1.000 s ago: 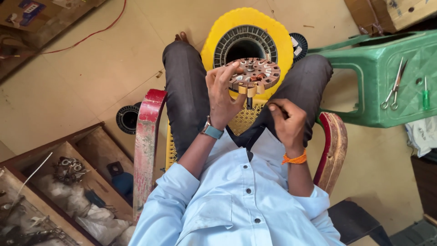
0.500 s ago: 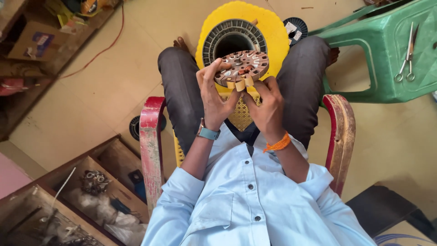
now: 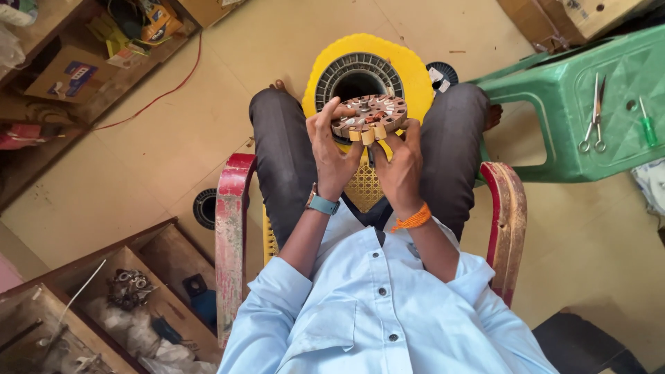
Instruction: The person sits in a chair holding an electric motor armature on their lap and inserts copper coil pieces into the armature slots one at a time, pressing each into place by hand. They occasionally pick up a small tool to trim or adjust a piece and continue fitting components around the armature.
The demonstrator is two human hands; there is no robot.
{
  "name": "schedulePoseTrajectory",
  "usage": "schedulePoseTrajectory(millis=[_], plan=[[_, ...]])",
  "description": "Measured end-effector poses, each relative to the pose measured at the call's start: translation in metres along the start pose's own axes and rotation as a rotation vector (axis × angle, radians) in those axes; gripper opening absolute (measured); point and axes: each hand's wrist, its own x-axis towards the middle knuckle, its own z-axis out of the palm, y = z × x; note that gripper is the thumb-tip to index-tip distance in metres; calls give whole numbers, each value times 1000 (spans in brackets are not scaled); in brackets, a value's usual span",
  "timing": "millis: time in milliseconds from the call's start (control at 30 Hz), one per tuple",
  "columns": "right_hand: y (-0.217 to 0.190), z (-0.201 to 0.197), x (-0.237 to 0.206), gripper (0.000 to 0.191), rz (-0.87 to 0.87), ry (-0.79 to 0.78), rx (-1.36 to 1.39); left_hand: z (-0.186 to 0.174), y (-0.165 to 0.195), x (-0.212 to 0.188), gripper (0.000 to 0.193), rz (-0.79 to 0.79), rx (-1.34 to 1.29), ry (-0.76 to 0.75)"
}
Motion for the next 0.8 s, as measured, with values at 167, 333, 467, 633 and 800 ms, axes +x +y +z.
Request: schedulePoseTrajectory(millis=[167, 333, 467, 633, 800], plan=[[7, -40, 4, 15, -231, -29, -248, -3, -6, 0, 82, 31, 6, 4], [5, -79, 20, 10, -158, -180, -32, 0, -8, -3, 84, 29, 32, 34], [-7, -82, 46, 10, -246, -264, -35, -1, -9, -4, 84, 51, 20, 49], [-11, -70, 77, 14, -359, -340, -61, -2, -12, -5, 81, 78, 60, 58], [-11, -60, 87, 15, -510, -406, -45, -5, -20, -7, 75, 146, 51, 81]])
